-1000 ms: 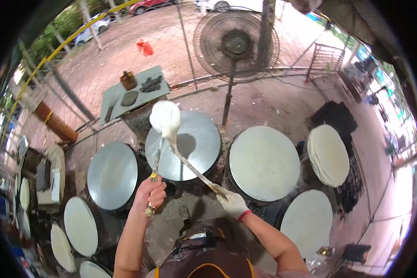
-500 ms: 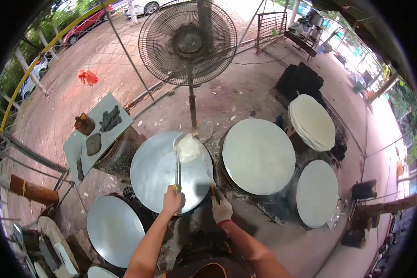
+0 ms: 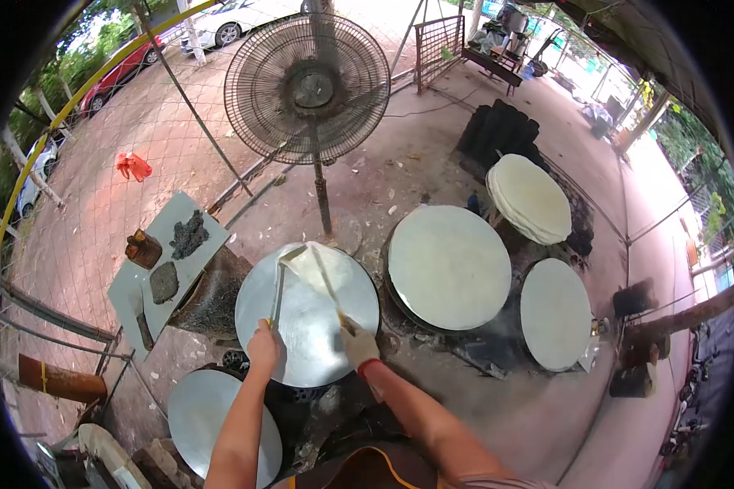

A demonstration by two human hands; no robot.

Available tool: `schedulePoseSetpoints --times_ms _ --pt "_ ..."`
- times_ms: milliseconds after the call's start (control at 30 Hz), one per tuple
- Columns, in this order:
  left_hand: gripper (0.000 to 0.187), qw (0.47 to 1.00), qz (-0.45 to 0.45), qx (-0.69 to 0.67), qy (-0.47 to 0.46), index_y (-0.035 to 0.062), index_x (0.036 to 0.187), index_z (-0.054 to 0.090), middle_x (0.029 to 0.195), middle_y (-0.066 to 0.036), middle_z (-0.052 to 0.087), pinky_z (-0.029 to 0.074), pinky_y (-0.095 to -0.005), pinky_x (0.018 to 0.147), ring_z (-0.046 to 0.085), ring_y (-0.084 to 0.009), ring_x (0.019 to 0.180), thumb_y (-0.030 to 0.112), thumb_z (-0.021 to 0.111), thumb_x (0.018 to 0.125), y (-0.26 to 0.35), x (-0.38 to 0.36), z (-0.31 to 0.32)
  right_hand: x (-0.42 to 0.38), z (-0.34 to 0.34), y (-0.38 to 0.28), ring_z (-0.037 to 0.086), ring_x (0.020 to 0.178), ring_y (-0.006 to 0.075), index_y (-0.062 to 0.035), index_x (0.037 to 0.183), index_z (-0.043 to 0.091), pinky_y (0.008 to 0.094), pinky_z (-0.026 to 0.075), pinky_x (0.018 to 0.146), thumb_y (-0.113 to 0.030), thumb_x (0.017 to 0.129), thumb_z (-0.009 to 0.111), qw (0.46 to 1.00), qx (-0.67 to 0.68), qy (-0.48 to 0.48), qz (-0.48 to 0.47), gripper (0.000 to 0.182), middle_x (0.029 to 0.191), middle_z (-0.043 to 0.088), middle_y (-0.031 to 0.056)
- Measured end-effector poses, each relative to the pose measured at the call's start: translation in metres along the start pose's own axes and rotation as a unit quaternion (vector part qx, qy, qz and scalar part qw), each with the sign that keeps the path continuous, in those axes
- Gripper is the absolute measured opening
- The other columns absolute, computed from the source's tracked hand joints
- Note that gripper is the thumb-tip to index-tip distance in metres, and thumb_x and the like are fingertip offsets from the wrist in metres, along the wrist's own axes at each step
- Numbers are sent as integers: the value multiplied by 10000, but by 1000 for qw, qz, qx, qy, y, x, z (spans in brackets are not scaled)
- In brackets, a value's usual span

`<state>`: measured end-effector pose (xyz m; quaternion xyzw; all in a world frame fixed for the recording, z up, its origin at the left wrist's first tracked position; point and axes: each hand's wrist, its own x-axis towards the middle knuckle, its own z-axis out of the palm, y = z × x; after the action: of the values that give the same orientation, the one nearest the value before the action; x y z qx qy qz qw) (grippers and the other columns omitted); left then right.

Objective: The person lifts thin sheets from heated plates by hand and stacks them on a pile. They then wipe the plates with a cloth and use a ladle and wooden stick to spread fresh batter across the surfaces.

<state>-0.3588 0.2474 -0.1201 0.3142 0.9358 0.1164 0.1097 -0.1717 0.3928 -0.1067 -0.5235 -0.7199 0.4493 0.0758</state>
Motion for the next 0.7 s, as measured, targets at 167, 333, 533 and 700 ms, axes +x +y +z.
schedulePoseSetpoints --times_ms 167,333,533,700 --pt "255 1000 -21 -6 5 34 1030 420 848 -230 575 490 -475 618 613 -400 693 190 523 855 -7 -10 -26 -3 19 42 628 884 255 -103 1190 573 304 472 778 -285 857 545 980 191 59 -20 380 991 649 164" --pt "354 999 -38 21 22 48 1108 435 866 -228 543 491 -468 616 606 -397 715 186 563 808 -24 -23 -26 3 41 0 614 760 80 -47 1130 614 189 448 638 -251 854 563 987 139 -80 -12 348 811 668 91" --pt "555 996 -43 64 40 131 1253 447 952 -185 458 492 -437 668 571 -364 832 102 603 720 -54 -39 -47 -3 40 29 617 966 197 5 1176 558 301 465 816 -194 873 524 981 187 23 -55 364 1027 653 157" --pt "641 997 -38 45 53 189 1301 445 939 -170 438 474 -428 698 538 -346 875 30 596 699 -69 -61 -56 8 24 -19 594 967 173 10 1153 576 280 435 859 -183 866 539 971 181 -149 -35 348 1057 646 138"
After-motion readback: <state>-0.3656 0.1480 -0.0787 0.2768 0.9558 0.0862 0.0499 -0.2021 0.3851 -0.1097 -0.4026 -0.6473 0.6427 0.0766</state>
